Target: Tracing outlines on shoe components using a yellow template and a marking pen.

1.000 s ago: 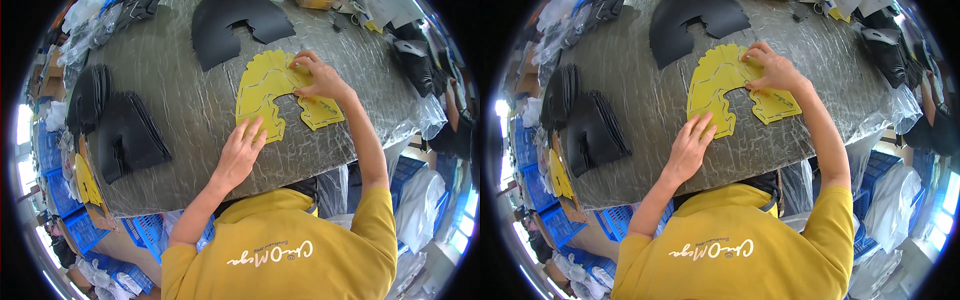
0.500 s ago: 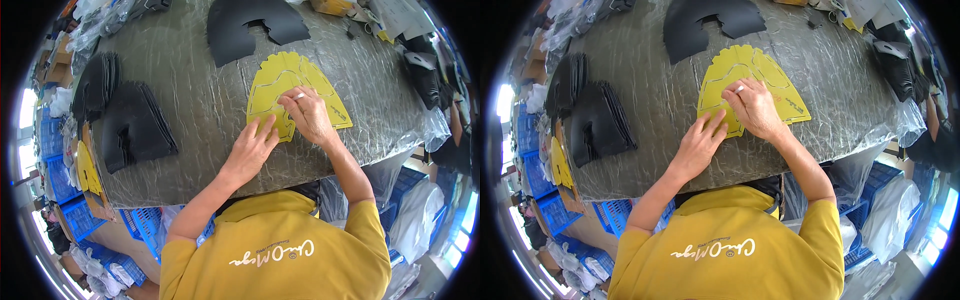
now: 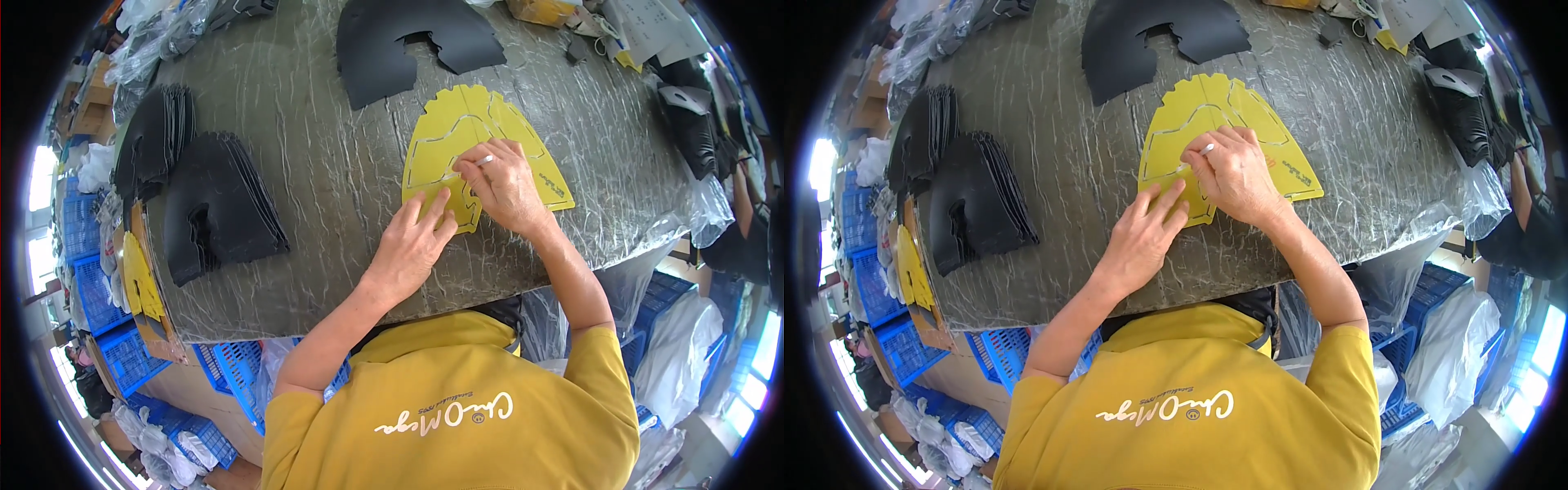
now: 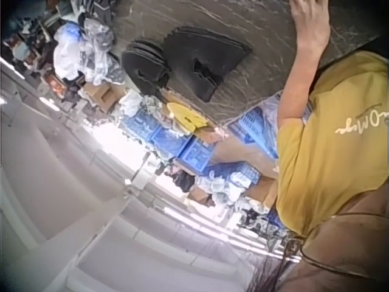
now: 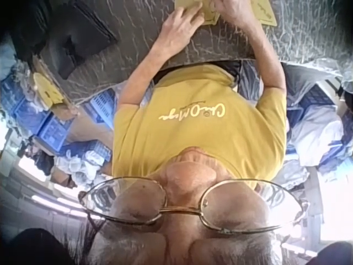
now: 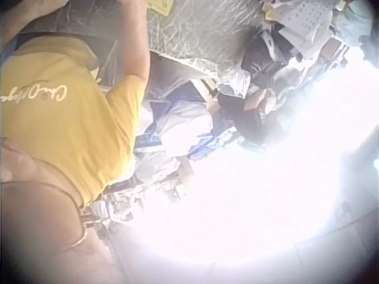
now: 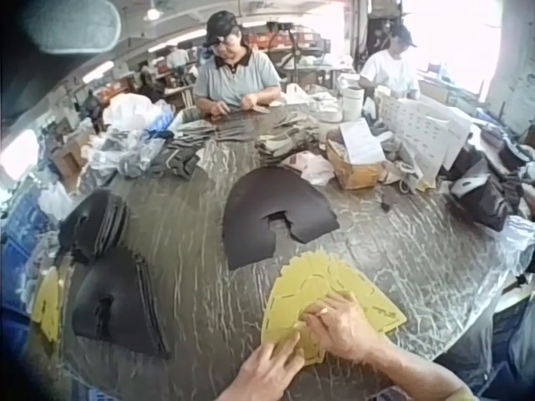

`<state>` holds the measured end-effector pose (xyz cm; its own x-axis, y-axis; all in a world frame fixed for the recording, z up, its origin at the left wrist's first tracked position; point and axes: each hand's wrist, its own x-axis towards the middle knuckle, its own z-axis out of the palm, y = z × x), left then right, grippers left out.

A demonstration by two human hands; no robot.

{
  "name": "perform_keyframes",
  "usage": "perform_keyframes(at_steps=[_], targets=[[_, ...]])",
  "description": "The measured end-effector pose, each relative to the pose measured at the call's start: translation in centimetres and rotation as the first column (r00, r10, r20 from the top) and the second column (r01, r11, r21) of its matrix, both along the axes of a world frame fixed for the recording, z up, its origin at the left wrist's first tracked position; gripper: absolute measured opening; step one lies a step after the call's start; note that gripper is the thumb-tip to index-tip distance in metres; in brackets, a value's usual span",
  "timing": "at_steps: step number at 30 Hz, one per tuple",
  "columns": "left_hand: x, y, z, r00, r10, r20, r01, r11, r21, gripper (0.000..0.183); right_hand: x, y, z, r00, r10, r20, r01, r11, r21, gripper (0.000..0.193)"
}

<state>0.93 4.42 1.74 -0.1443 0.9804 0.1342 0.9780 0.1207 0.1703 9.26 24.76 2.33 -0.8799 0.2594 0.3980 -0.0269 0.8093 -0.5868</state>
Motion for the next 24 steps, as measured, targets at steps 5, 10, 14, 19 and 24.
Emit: perform_keyframes(at_steps=[5, 10, 14, 19, 24], targets=[[0.0, 0.0, 0.1, 1.0, -0.002, 0.026, 0.002, 1.0, -0.005, 0.044, 0.0, 0.7, -0.1, 0.99, -0.086, 0.109, 0.09, 0.996, -0.025, 0.017], [-0.1, 0.1, 0.1, 0.999, -0.008, 0.033, 0.008, 1.0, 0.002, 0.046, -0.4, 1.0, -0.1, 0.988, -0.143, 0.06, 0.144, 0.989, -0.023, 0.014], [-0.1, 0.1, 0.1, 0.999, -0.025, -0.022, 0.025, 1.0, -0.012, 0.04, -0.4, 1.2, -0.5, 0.987, -0.158, 0.03, 0.159, 0.987, -0.031, 0.013], [-0.1, 0.1, 0.1, 1.0, -0.022, -0.021, 0.022, 1.0, -0.011, 0.04, -0.5, 1.2, -0.7, 0.978, -0.209, 0.007, 0.209, 0.978, -0.014, 0.012], [0.0, 0.1, 0.1, 0.997, 0.006, 0.072, -0.005, 1.0, -0.007, 0.046, -0.4, 1.0, -0.7, 0.975, -0.222, 0.003, 0.222, 0.975, 0.007, 0.011]])
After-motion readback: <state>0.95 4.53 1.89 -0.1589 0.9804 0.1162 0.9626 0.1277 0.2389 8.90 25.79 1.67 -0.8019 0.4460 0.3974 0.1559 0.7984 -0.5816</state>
